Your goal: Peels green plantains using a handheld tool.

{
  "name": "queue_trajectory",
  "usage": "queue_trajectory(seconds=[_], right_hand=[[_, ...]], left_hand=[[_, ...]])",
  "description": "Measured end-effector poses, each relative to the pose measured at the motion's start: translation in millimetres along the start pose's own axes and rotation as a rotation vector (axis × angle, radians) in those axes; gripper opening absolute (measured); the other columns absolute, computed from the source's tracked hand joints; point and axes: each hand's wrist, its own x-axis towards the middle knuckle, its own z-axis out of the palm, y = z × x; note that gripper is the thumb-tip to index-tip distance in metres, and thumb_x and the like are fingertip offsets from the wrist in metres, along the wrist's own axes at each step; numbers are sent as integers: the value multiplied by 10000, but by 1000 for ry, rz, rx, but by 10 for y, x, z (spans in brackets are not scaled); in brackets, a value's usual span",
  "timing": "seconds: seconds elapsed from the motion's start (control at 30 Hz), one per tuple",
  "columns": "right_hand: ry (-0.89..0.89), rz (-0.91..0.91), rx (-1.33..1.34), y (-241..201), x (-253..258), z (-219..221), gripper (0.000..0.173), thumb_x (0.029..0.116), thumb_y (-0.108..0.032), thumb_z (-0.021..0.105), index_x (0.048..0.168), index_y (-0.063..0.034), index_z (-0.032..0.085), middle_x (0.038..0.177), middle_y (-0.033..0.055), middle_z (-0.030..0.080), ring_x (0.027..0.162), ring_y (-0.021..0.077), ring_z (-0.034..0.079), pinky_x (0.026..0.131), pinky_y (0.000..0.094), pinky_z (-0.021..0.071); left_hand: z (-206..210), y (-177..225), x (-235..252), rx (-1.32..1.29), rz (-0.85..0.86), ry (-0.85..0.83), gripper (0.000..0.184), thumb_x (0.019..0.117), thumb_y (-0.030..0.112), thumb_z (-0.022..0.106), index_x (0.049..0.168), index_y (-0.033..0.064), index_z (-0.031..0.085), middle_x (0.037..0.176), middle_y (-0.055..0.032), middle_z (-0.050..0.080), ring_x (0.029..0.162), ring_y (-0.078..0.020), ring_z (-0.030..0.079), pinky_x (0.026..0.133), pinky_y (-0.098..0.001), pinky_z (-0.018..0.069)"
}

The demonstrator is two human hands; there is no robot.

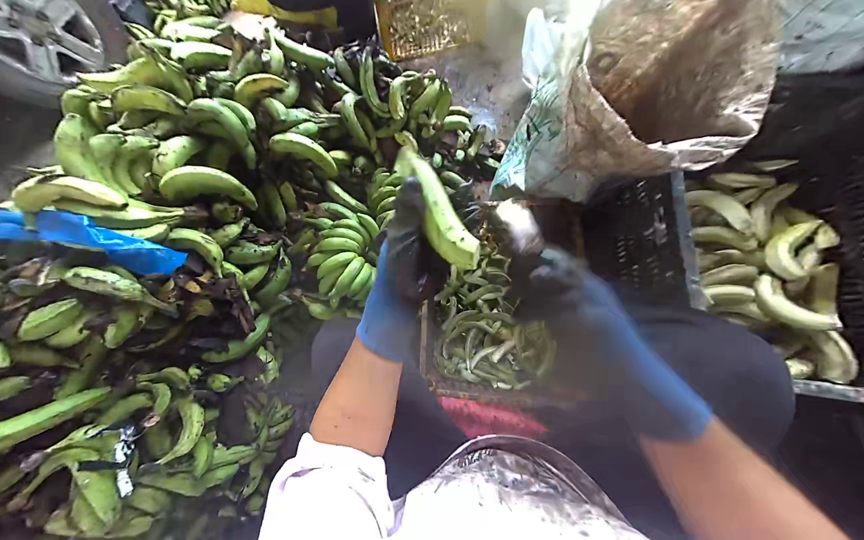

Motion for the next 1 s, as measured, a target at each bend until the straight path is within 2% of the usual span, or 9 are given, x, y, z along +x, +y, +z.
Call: queue_trajectory(seconds=[0.07, 0.13, 0.2, 0.33, 0.43, 0.5, 0.7, 0.87, 1.0], right_hand=[[110, -364, -450, -299, 335, -240, 498, 1064, -488, 441, 1383, -139, 601, 1270, 34, 662, 1121, 131, 649, 954, 365, 558], [239, -604, -885, -414, 531, -379, 472, 1048, -447, 468, 1409, -181, 615, 1287, 207, 645, 1158, 387, 633, 955, 627, 468], [281, -682, -1002, -275, 506, -356, 450, 1007, -456, 570, 1414, -269, 616, 1306, 186, 642, 1197, 391, 602, 1031, 669, 389], [402, -680, -991, -52, 685, -403, 349, 972, -393, 652, 1228, -167, 721, 1208, 210, 678, 1083, 411, 653, 898, 663, 488], [584, -430, -1014, -164, 962, -693, 521, 1020, -538, 505, 1342, -159, 662, 1307, 255, 610, 1179, 457, 596, 951, 688, 430], [600, -327, -971, -216, 935, -728, 582, 1022, -580, 445, 1396, -170, 620, 1359, 266, 572, 1219, 456, 573, 975, 671, 426], [363, -685, -895, -7, 468, -215, 427, 971, -494, 622, 1326, -264, 683, 1238, 140, 684, 1116, 317, 647, 933, 594, 449], [619, -507, -924, -100, 921, -634, 508, 995, -554, 559, 1357, -213, 667, 1272, 222, 640, 1144, 406, 619, 949, 637, 451], [567, -498, -947, -123, 675, -424, 548, 997, -557, 537, 1283, -115, 688, 1245, 250, 634, 1138, 438, 609, 950, 675, 422]], left_hand=[[94, 74, 176, 51, -72, 22, 567, 1040, 645, 326, 1290, 208, 589, 1036, -63, 680, 810, -153, 664, 650, -320, 587], [192, 147, 291, 146, -67, 54, 535, 1048, 630, 318, 1282, 232, 588, 993, -52, 667, 774, -148, 653, 613, -322, 575], [279, 171, 382, 218, -24, 90, 492, 1062, 592, 328, 1329, 271, 588, 1043, -28, 685, 837, -137, 662, 671, -333, 582], [303, -163, 531, 209, -63, 11, 363, 1089, 388, 355, 1368, 242, 536, 1032, -5, 676, 818, -95, 658, 673, -299, 582], [329, -236, 411, 200, -215, -137, 440, 1087, 448, 363, 1462, 258, 496, 1139, -29, 665, 870, -109, 664, 704, -305, 591], [328, -186, 408, 165, -247, -97, 451, 1050, 425, 460, 1482, 297, 458, 1115, -83, 670, 772, -159, 685, 602, -321, 599], [283, -92, 473, 276, 52, 86, 429, 1100, 361, 383, 1524, 309, 421, 1280, 34, 630, 997, -58, 650, 819, -272, 577], [425, -173, 405, 308, -254, -142, 445, 1067, 350, 385, 1501, 288, 464, 1130, -48, 666, 787, -123, 666, 632, -310, 588], [292, -241, 487, 280, -94, -29, 423, 1100, 401, 353, 1506, 308, 430, 1227, -56, 650, 934, -166, 683, 747, -375, 612]])
